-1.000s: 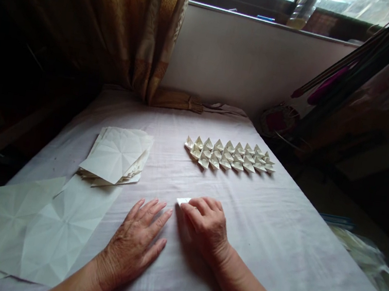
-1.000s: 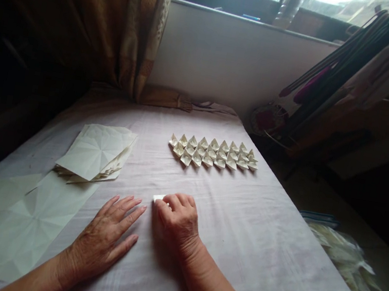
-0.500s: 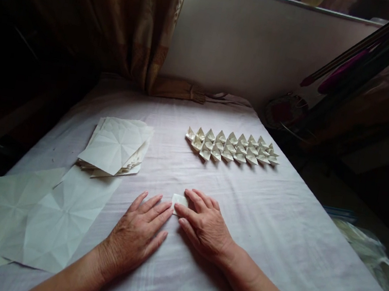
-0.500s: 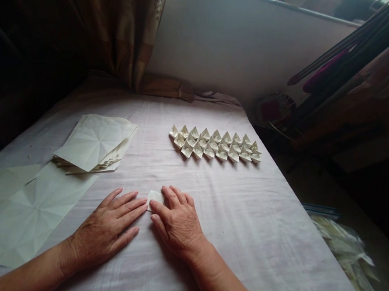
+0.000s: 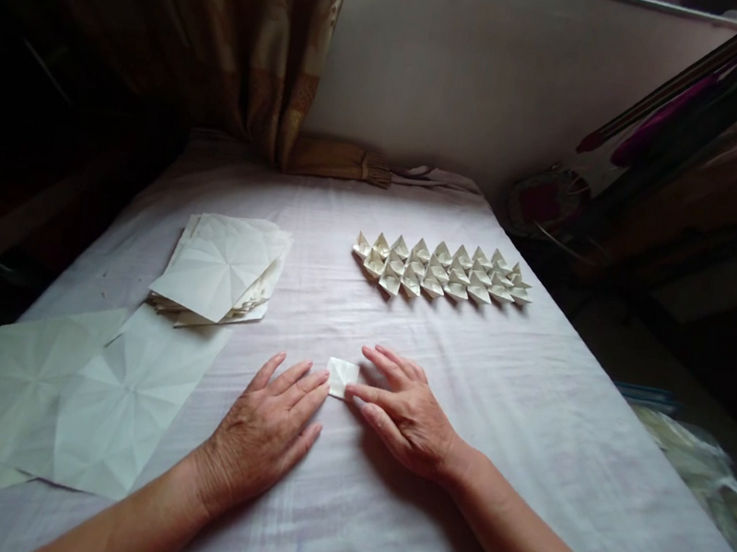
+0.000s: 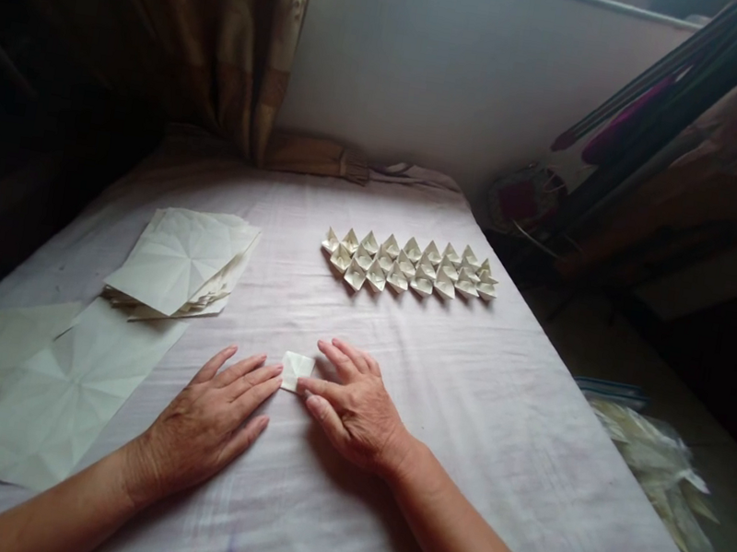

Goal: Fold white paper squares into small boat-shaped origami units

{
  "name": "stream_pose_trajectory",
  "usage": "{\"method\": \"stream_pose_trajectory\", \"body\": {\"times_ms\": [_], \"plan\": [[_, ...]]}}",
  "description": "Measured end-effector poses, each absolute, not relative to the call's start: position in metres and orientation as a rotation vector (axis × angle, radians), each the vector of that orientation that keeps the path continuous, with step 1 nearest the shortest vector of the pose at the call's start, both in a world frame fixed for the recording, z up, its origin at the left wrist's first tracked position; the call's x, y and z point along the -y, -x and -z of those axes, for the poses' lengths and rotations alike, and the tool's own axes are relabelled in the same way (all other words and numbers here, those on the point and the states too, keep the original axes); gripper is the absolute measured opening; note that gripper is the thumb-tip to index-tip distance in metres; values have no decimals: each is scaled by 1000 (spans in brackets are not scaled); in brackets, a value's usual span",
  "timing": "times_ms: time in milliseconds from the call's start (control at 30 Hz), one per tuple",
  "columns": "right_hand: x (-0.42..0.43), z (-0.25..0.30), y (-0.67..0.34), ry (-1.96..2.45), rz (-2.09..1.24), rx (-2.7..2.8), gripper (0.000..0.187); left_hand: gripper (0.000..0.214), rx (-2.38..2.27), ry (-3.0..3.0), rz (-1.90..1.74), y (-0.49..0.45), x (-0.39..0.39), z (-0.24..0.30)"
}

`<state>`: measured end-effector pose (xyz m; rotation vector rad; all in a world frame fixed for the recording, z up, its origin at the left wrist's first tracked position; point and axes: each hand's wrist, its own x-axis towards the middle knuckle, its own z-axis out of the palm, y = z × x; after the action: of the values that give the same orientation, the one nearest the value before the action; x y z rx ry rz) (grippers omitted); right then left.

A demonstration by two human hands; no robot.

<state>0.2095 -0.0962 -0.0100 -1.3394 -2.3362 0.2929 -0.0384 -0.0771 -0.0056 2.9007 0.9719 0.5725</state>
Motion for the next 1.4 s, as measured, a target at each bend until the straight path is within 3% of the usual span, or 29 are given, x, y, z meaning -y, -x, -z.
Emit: {"method": "stream_pose_trajectory", "body": {"times_ms": [400, 533, 900, 1067, 1400], "plan": [[82, 14, -192, 1499, -184, 2249, 34, 39, -995, -2914, -506, 35, 79, 0], [87, 20, -191, 1564, -102, 2167, 32, 34, -997, -2936, -516, 36, 77, -5], [84, 15, -182, 1434, -252, 2195, 28, 18, -1001, -2993, -715, 32, 61, -2], [75, 22, -181, 1373, -202, 2173, 38, 16, -1017, -3024, -797, 25, 55, 0], [73, 20, -183, 1341, -177, 2131, 14, 26, -1187, -2859, -755, 22, 57, -1]]}}
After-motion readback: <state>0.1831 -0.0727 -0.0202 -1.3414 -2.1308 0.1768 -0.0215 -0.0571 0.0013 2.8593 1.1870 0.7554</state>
